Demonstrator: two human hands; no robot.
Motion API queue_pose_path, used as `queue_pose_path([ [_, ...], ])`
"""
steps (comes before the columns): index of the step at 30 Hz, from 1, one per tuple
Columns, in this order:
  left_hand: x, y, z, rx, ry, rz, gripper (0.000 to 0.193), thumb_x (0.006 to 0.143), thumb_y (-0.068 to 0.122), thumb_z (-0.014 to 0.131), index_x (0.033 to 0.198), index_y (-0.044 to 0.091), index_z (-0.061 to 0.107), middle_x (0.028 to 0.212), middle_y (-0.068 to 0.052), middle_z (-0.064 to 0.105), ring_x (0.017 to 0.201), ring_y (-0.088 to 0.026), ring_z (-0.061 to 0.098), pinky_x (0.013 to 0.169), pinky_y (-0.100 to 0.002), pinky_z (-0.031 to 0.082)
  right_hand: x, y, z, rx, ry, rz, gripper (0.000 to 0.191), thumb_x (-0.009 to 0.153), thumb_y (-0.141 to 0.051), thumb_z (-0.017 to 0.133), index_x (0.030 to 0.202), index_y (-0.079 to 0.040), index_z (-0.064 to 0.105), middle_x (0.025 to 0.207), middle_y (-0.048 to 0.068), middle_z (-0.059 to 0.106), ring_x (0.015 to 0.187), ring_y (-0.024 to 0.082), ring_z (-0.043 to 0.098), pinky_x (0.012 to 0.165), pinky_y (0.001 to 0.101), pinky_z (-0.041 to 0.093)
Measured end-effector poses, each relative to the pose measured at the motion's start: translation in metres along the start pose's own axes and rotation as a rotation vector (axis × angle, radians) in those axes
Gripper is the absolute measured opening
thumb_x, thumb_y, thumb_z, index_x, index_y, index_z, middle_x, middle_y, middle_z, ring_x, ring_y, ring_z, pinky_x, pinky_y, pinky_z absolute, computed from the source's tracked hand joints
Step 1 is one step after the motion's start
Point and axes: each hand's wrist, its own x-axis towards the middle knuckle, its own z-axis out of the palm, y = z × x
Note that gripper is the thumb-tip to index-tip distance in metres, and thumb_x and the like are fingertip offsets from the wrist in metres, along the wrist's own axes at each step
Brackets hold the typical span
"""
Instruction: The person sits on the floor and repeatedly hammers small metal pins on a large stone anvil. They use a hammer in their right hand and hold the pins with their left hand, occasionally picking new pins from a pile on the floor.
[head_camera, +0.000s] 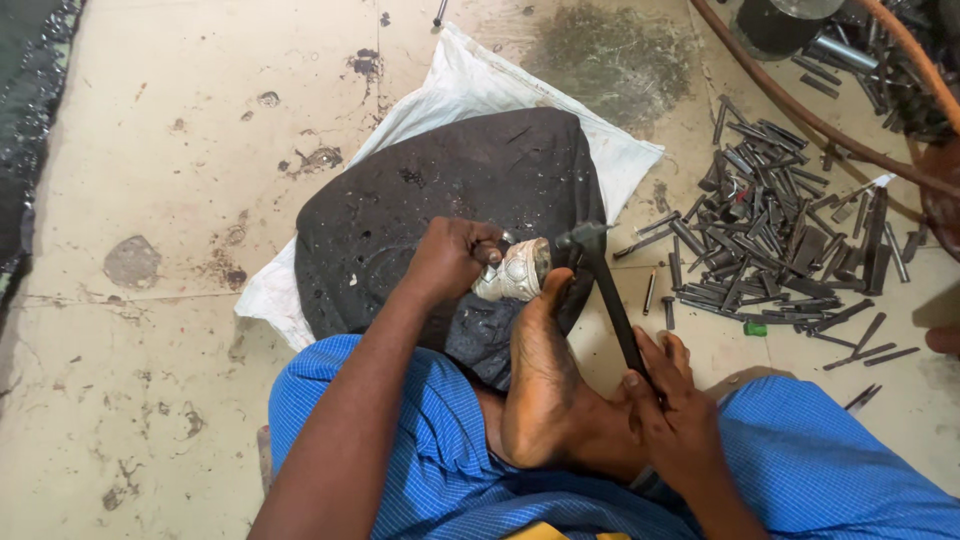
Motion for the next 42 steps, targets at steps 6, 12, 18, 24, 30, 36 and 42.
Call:
queue_pose_path([
  [6,0.002,0.008,0.005,0.073,-0.042,0.017,0.023,0.08,0.008,0.078,0.103,0.008,0.078,0.093,-0.017,0.075,0.08,-0.03,0.077,0.07,-0.039,0.058,0.016,-0.013,0.004,-0.267,0.101,-0.353,0.048,0.099,-0.015,0.06,0.146,-0.008,0.057,0.077,0.005,0.073,0.074,0.021,0.064,0.107,0.0434,0.039],
  [12,0.001,0.008,0.009,0.093,-0.031,0.092,0.024,0.08,0.011,0.077,0.105,0.011,0.078,0.096,-0.015,0.075,0.083,-0.033,0.075,0.071,-0.041,0.058,0.015,-0.011,0.013,-0.393,0.168,-0.441,0.043,0.096,-0.02,0.06,0.138,-0.01,0.063,0.096,0.013,0.076,0.091,0.028,0.07,0.114,0.0504,0.029],
  [18,0.001,0.007,0.009,0.15,-0.074,0.135,0.024,0.08,0.011,0.077,0.103,0.011,0.078,0.092,-0.016,0.073,0.084,-0.037,0.072,0.071,-0.044,0.056,0.01,-0.007,0.016,-0.394,0.192,-0.499,0.043,0.095,-0.018,0.061,0.137,-0.01,0.064,0.106,0.02,0.075,0.101,0.031,0.068,0.118,0.0523,0.026],
  [24,0.001,0.006,0.01,0.191,-0.043,0.182,0.019,0.079,0.01,0.075,0.097,0.01,0.078,0.094,-0.016,0.075,0.086,-0.036,0.072,0.073,-0.044,0.057,0.011,-0.01,0.017,-0.376,0.136,-0.398,0.043,0.094,-0.016,0.06,0.137,-0.011,0.064,0.099,0.015,0.078,0.096,0.029,0.072,0.122,0.0558,0.025],
  [30,0.001,0.005,0.003,0.188,-0.014,0.221,0.03,0.075,0.006,0.071,0.104,0.011,0.077,0.095,-0.015,0.074,0.087,-0.037,0.071,0.074,-0.044,0.057,0.012,-0.019,0.02,-0.27,0.106,-0.476,0.042,0.101,-0.018,0.057,0.143,-0.01,0.059,0.117,0.019,0.073,0.107,0.033,0.07,0.119,0.0529,0.029],
  [36,0.001,0.006,0.002,0.235,-0.06,0.164,0.019,0.08,0.008,0.075,0.099,0.011,0.081,0.09,-0.016,0.075,0.084,-0.036,0.072,0.072,-0.044,0.056,0.015,-0.022,0.02,-0.378,0.144,-0.519,0.043,0.096,-0.016,0.06,0.138,-0.009,0.062,0.096,0.013,0.075,0.087,0.03,0.069,0.115,0.0543,0.028],
  [42,-0.015,-0.026,-0.034,-0.025,0.402,-0.138,0.021,0.087,0.014,0.075,0.108,0.011,0.079,0.1,-0.011,0.08,0.088,-0.02,0.078,0.079,-0.033,0.06,0.021,-0.006,0.007,0.302,0.058,0.348,0.053,0.095,-0.016,0.06,0.148,-0.013,0.055,0.07,0.01,0.066,0.042,0.016,0.048,0.041,0.0318,0.039],
])
